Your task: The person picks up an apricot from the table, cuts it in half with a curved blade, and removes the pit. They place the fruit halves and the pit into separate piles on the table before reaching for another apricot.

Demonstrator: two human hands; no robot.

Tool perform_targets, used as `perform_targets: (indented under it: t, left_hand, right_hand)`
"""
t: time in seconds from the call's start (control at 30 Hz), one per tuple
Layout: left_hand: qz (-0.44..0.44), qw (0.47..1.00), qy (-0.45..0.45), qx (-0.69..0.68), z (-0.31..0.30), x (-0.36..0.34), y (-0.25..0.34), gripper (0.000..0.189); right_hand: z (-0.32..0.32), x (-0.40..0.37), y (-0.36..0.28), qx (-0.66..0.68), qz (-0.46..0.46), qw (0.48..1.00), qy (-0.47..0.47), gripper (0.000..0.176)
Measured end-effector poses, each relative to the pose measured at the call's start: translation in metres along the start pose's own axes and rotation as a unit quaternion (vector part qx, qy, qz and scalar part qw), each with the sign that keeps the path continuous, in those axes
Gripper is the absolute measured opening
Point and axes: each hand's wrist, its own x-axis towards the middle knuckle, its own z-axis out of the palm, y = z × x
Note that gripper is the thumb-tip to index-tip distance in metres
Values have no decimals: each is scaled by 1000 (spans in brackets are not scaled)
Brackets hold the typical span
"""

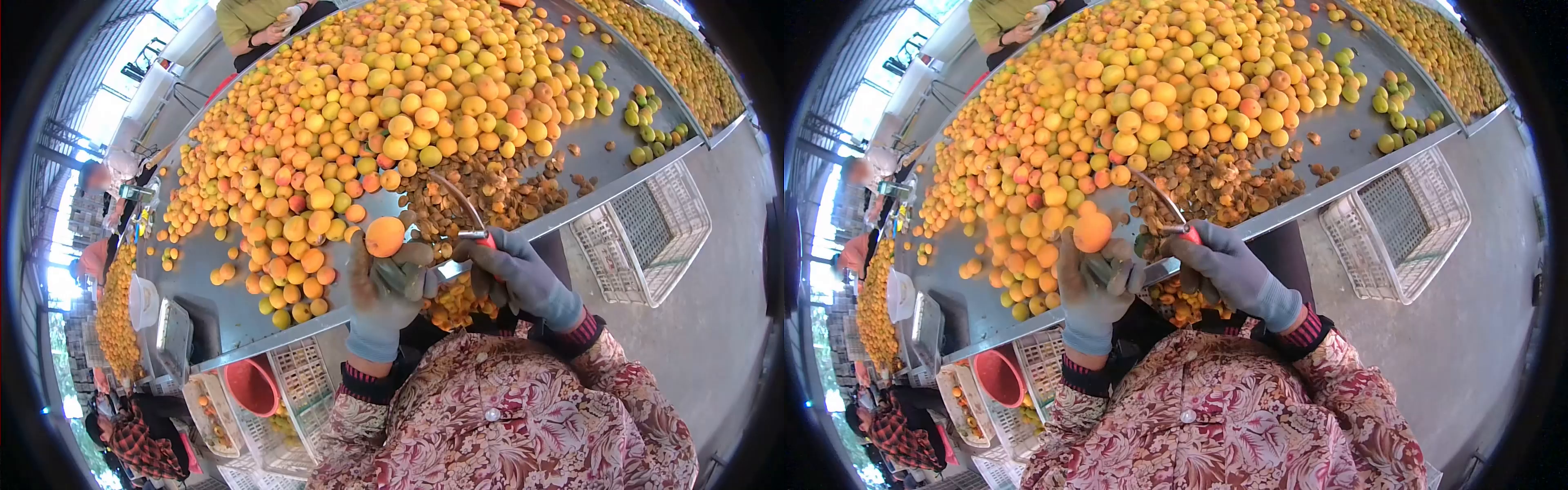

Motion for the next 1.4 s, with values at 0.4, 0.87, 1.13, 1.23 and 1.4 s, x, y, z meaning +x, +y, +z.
perform_targets:
  t: [0.4,0.87,1.13,1.23,1.4]
  left_hand:
    - [27,998,39,-52,-19,9,-14,43]
    - [45,994,43,-90,-11,8,-13,49]
    - [63,996,58,-21,-24,4,-20,45]
    - [60,996,38,-56,-27,3,-24,51]
    - [99,994,-2,-43,-29,11,-23,57]
  right_hand:
    - [14,-7,15,-249,-51,967,-28,25]
    - [19,-12,13,-229,8,973,-19,32]
    - [20,-10,21,-217,-21,975,-41,31]
    - [23,-14,16,-215,16,976,-35,31]
    - [17,-15,10,-315,28,948,-38,29]
